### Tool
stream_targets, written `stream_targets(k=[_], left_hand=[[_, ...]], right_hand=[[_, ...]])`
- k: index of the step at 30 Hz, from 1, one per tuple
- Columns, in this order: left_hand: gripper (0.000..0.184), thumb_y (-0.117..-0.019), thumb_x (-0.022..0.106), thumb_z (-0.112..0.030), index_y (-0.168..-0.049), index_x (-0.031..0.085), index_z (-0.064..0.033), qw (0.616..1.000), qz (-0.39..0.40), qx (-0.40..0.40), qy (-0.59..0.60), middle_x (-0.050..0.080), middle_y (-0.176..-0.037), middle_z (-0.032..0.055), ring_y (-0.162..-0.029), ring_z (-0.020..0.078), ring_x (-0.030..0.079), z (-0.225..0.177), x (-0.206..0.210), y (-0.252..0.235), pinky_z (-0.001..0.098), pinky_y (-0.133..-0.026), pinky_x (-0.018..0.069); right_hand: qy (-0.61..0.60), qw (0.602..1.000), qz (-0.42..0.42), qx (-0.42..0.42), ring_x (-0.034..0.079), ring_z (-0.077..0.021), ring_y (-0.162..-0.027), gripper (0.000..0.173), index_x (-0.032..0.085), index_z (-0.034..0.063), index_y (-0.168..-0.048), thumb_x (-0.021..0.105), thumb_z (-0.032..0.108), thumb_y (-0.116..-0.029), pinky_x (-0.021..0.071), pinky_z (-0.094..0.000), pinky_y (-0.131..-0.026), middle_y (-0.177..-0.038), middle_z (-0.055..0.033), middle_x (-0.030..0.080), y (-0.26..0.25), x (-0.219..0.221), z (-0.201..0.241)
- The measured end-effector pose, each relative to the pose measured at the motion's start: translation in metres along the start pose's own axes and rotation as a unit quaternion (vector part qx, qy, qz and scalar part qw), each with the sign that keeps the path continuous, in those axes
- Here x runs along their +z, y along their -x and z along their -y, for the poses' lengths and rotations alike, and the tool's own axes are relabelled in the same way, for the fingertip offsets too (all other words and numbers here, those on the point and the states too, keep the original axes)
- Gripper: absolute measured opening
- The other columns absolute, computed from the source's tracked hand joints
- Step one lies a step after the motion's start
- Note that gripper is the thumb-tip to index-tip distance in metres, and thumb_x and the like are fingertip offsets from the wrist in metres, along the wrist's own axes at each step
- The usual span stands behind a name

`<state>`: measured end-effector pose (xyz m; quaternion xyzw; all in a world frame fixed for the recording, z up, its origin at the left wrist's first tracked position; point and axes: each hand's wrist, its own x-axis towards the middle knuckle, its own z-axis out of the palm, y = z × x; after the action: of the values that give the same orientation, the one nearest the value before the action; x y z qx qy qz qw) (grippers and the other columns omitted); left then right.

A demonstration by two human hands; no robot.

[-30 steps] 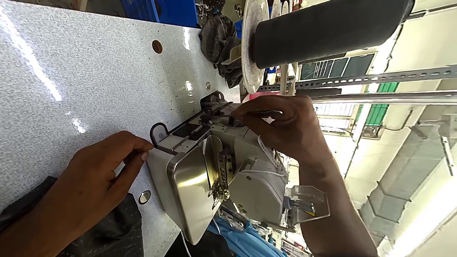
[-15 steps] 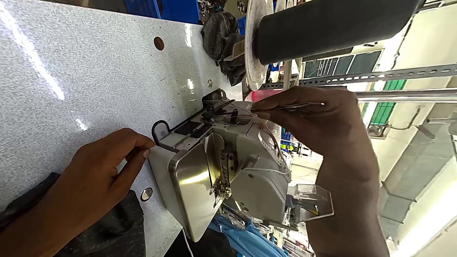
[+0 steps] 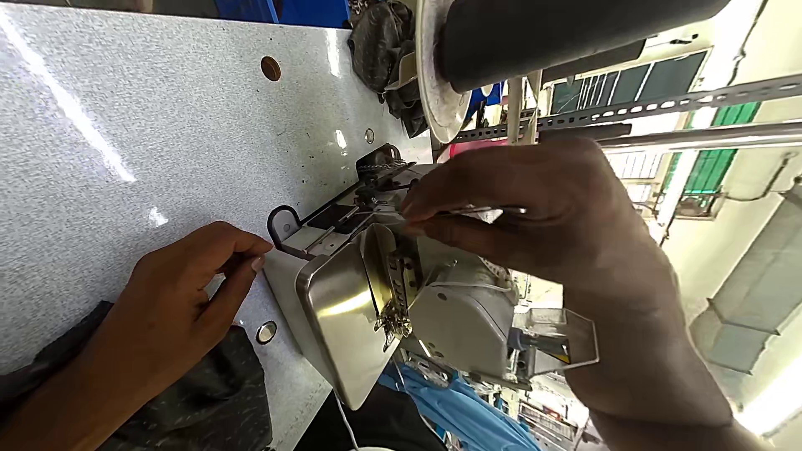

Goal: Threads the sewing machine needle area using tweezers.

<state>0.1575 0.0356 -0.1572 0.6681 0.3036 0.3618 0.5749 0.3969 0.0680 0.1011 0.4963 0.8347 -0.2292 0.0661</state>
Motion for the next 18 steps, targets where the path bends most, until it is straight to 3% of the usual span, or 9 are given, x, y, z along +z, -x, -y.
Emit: stream_targets(k=[3,18], left_hand=[[0.021,-0.1003,0.053,-0.030,-0.108,0.069,-0.0173,1.000,0.007,-0.006,0.005,0.065,-0.091,-0.0110,-0.075,-0.0020,0.061,0.000,-0.001,0.000,0.0170,-0.064,0.0542],[0.024,-0.0997,0.054,-0.030,-0.111,0.068,-0.0144,1.000,0.022,-0.020,0.003,0.067,-0.092,-0.0092,-0.075,-0.0014,0.064,-0.004,-0.004,0.000,0.0161,-0.062,0.0541]], right_hand=[[0.006,1.000,0.006,-0.030,0.070,-0.0069,-0.090,0.011,0.075,0.0039,-0.100,0.064,0.007,-0.0980,0.0583,-0.0208,-0.080,-0.097,-0.0051,0.074,-0.005,0.000,-0.010],[-0.007,0.999,0.026,-0.042,0.068,-0.0067,-0.079,0.011,0.074,0.0055,-0.097,0.064,0.006,-0.0976,0.0545,-0.0220,-0.071,-0.087,-0.0035,0.073,-0.009,0.024,-0.021]])
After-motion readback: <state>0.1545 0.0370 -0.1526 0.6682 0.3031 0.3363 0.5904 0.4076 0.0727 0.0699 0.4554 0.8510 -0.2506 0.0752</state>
